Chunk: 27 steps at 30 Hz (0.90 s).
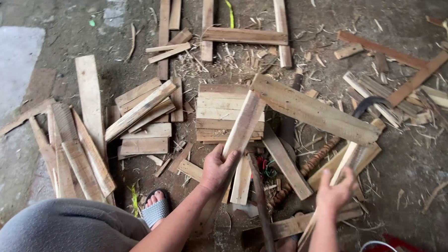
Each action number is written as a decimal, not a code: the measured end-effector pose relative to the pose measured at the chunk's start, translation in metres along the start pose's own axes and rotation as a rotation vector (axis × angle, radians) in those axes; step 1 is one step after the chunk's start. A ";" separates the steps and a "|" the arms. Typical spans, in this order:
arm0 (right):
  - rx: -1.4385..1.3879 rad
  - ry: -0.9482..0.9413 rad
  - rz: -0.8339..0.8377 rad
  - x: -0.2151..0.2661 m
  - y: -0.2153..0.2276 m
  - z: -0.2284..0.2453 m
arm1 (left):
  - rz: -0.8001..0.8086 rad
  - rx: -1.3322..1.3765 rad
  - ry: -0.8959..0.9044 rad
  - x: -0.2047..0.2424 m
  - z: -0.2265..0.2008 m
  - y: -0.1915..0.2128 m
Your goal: Assembling a wooden frame by positioning planks and hammering nails into the joints while sitting on the floor.
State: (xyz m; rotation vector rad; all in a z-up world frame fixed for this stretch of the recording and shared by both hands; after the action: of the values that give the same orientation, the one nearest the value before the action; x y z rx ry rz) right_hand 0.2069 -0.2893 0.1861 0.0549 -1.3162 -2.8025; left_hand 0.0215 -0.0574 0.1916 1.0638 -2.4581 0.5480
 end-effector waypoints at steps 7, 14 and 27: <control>-0.226 -0.409 0.249 -0.011 -0.020 -0.161 | 0.013 -0.193 -0.195 -0.007 0.027 0.002; -0.293 -0.354 0.173 -0.010 -0.034 -0.192 | -0.027 -0.268 -0.279 -0.010 0.022 0.005; -0.579 0.109 -0.071 -0.035 0.032 0.011 | 0.229 -0.004 -0.405 0.045 -0.173 0.036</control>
State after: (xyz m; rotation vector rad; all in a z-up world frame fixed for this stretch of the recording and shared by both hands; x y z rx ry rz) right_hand 0.2421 -0.2995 0.2182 0.2302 -0.4542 -3.0639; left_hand 0.0018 0.0253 0.3526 0.9746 -2.9580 0.4270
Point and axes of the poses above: each hand's wrist, its own x-axis away from the middle knuckle, its own y-axis out of the back of the hand, z = x × y, the point moved 1 cm from there along -x, towards the middle knuckle, and after that the axes turned 8 degrees about y, right-handed, at the moved point
